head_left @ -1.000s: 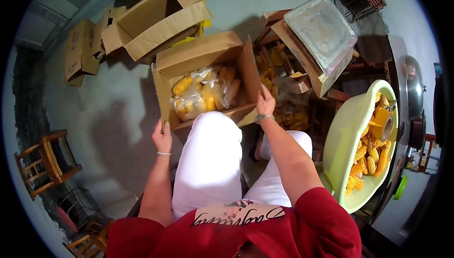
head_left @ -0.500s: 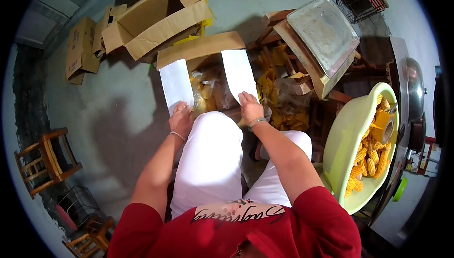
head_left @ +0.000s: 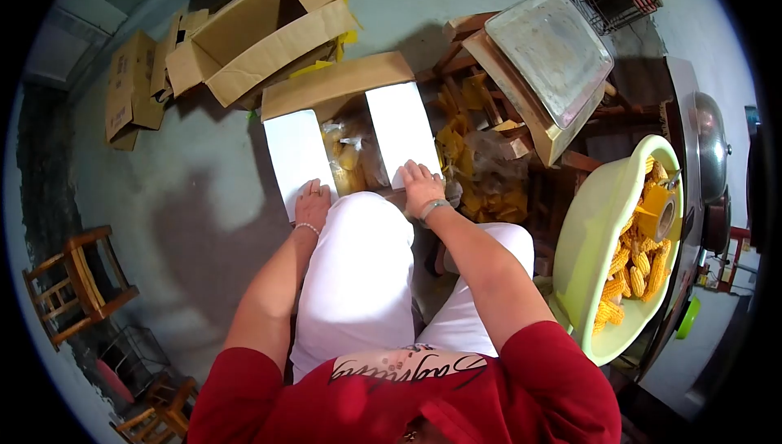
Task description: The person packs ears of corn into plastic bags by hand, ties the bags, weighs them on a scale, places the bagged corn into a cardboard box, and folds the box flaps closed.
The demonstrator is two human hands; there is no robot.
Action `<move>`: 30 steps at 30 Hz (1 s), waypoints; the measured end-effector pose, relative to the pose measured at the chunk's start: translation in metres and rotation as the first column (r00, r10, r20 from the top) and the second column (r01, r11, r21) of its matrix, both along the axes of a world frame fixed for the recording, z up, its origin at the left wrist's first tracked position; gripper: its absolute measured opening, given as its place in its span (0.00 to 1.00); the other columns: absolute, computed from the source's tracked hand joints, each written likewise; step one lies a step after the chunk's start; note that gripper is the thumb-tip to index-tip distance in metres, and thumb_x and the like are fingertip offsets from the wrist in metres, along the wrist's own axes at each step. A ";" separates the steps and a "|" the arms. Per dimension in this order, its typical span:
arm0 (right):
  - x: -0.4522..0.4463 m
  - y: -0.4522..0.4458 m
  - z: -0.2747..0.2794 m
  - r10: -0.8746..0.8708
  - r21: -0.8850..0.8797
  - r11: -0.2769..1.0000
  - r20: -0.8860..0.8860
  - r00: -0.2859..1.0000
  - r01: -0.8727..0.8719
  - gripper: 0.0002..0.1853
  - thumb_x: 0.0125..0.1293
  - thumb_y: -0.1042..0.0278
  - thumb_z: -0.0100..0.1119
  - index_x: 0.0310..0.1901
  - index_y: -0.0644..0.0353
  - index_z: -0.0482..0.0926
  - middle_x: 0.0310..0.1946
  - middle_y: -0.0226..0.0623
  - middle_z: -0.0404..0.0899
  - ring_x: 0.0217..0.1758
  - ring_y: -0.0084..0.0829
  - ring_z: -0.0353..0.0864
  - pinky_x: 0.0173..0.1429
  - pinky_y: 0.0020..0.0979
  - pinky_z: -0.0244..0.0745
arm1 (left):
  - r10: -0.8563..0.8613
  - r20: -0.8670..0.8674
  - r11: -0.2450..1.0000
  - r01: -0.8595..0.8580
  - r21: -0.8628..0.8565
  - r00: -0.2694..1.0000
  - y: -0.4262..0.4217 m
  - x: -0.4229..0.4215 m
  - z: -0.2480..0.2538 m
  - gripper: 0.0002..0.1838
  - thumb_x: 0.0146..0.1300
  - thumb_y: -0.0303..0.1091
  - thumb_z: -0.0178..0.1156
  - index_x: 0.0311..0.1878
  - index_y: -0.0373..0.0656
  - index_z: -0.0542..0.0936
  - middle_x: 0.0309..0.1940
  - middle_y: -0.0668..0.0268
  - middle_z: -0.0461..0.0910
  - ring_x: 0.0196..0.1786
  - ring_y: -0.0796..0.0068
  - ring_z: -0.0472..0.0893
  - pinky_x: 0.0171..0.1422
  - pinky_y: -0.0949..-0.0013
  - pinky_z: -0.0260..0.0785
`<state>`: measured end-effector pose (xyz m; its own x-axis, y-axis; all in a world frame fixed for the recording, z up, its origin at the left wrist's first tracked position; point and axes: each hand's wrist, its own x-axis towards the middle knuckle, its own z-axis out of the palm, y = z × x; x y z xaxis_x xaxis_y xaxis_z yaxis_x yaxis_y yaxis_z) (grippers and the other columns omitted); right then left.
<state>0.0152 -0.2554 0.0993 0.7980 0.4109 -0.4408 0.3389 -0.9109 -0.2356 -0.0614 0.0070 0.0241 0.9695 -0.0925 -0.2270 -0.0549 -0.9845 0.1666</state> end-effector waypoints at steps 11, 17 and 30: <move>0.009 -0.004 0.003 0.031 -0.197 0.978 -0.147 0.989 -0.060 0.18 0.55 0.68 0.49 0.49 0.51 0.76 0.58 0.39 0.63 0.62 0.40 0.61 0.60 0.47 0.59 | -0.062 -0.352 0.996 0.034 -0.086 0.934 -0.019 0.039 0.047 0.28 0.60 0.41 0.46 0.66 0.55 0.59 0.65 0.49 0.56 0.65 0.50 0.60 0.63 0.61 0.60; 0.017 -0.010 -0.017 -0.314 -0.114 0.946 -0.092 0.945 0.303 0.13 0.56 0.63 0.52 0.43 0.48 0.80 0.55 0.39 0.67 0.59 0.40 0.64 0.60 0.45 0.60 | -0.010 -0.364 0.990 -0.042 -0.135 0.931 -0.025 0.036 0.069 0.25 0.59 0.40 0.48 0.62 0.51 0.64 0.59 0.51 0.65 0.60 0.52 0.67 0.60 0.61 0.63; 0.026 -0.028 -0.059 -0.911 -0.306 0.411 -0.166 0.377 0.859 0.43 0.46 0.42 0.64 0.62 0.55 0.62 0.54 0.45 0.72 0.60 0.43 0.68 0.62 0.41 0.62 | 0.121 -0.234 0.924 -0.195 -0.328 0.965 0.001 0.004 0.038 0.15 0.60 0.30 0.46 0.50 0.43 0.71 0.52 0.55 0.72 0.53 0.54 0.72 0.55 0.61 0.66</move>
<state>0.0411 -0.2835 0.0405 0.5010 -0.5466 -0.6710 -0.7362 -0.6767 0.0015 -0.0576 0.0080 0.0620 0.9131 -0.0506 -0.4045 0.1688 -0.8561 0.4884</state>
